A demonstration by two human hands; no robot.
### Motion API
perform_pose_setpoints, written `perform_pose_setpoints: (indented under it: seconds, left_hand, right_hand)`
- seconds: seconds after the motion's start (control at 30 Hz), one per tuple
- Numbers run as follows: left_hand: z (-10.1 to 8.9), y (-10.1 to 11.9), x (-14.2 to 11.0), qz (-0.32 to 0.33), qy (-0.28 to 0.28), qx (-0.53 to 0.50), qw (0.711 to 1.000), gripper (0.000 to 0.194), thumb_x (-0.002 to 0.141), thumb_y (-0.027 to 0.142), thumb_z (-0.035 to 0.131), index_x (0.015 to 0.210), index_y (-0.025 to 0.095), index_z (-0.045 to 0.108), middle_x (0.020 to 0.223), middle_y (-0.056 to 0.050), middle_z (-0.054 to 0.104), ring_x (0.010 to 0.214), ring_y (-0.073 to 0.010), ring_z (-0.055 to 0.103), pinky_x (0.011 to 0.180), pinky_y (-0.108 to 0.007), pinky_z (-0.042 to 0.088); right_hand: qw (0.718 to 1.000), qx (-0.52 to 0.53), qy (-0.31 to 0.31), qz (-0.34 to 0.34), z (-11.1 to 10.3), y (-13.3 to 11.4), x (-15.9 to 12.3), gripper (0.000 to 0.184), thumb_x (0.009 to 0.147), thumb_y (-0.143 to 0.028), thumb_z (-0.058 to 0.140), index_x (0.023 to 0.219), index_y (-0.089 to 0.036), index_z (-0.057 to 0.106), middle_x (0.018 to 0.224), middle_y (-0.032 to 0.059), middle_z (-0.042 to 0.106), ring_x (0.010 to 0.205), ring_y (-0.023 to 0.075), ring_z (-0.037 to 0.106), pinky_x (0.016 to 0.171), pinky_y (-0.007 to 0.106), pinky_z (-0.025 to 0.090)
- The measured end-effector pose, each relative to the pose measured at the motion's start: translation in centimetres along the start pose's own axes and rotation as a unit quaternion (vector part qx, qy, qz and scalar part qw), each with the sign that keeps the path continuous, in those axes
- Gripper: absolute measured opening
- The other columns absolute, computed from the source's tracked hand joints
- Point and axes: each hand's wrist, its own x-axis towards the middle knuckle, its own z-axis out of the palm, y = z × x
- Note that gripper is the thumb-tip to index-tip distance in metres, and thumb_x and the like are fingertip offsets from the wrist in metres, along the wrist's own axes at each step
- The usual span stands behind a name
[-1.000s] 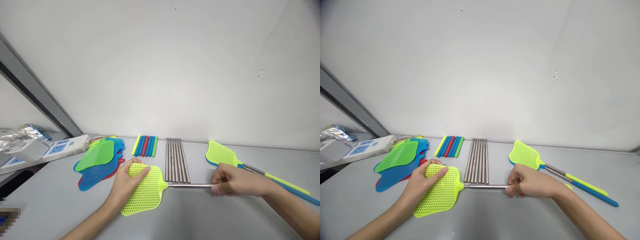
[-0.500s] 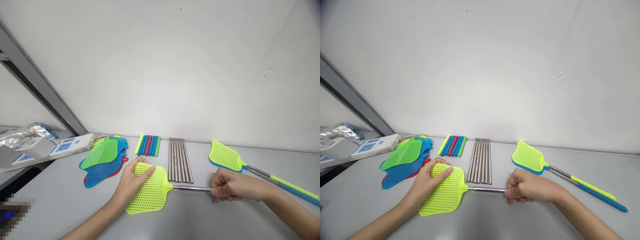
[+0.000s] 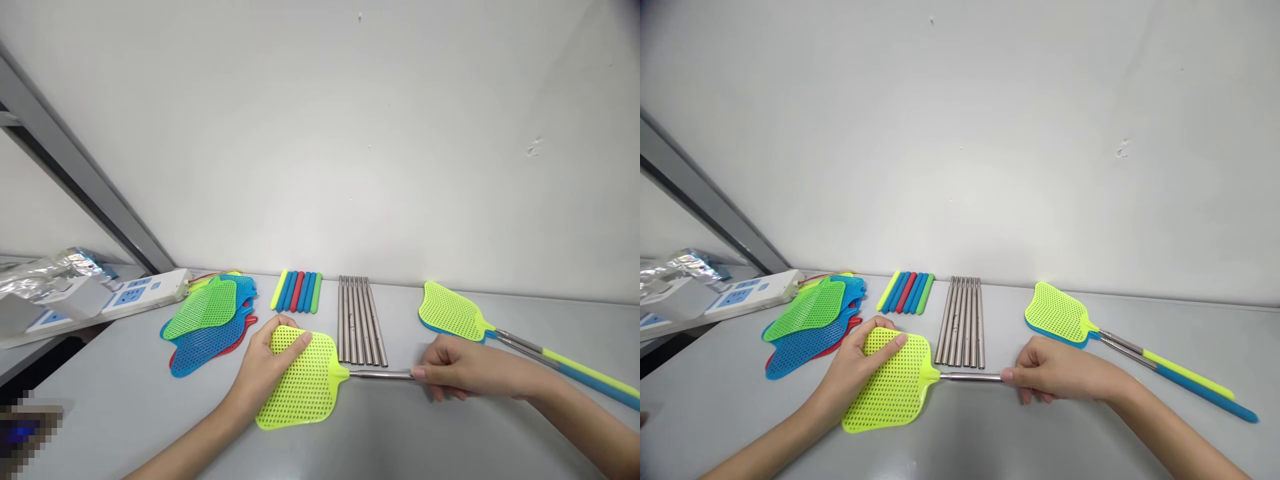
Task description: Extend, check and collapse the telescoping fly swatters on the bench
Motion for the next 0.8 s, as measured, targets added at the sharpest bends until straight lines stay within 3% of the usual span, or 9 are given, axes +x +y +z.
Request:
perform_pose_setpoints:
  seconds: [0.4, 0.8]
  left_hand:
    - [0.06, 0.20, -0.04, -0.027, -0.003, -0.020, 0.999, 0.027, 0.066, 0.039, 0.061, 0.072, 0.021, 0.043, 0.058, 0.007, 0.050, 0.051, -0.0113, 0.052, 0.044, -0.019, 0.040]
    - [-0.07, -0.05, 0.05, -0.007, -0.011, 0.006, 1.000, 0.026, 0.069, 0.041, 0.059, 0.073, 0.021, 0.042, 0.064, 0.005, 0.047, 0.053, -0.0111, 0.050, 0.046, -0.019, 0.040]
  right_hand:
    - [0.999, -0.011, 0.032, 0.011, 0.08, 0.21, 0.40, 0.053, 0.073, -0.061, 0.043, 0.062, -0.012, 0.061, 0.048, -0.0006, 0.044, 0.043, 0.0067, 0.035, 0.039, 0.017, 0.021]
    - [0.999, 0.034, 0.030, 0.016, 0.24, 0.29, 0.19, 0.060, 0.075, -0.064, 0.034, 0.061, -0.012, 0.060, 0.045, -0.0011, 0.042, 0.040, 0.0061, 0.032, 0.041, 0.019, 0.023]
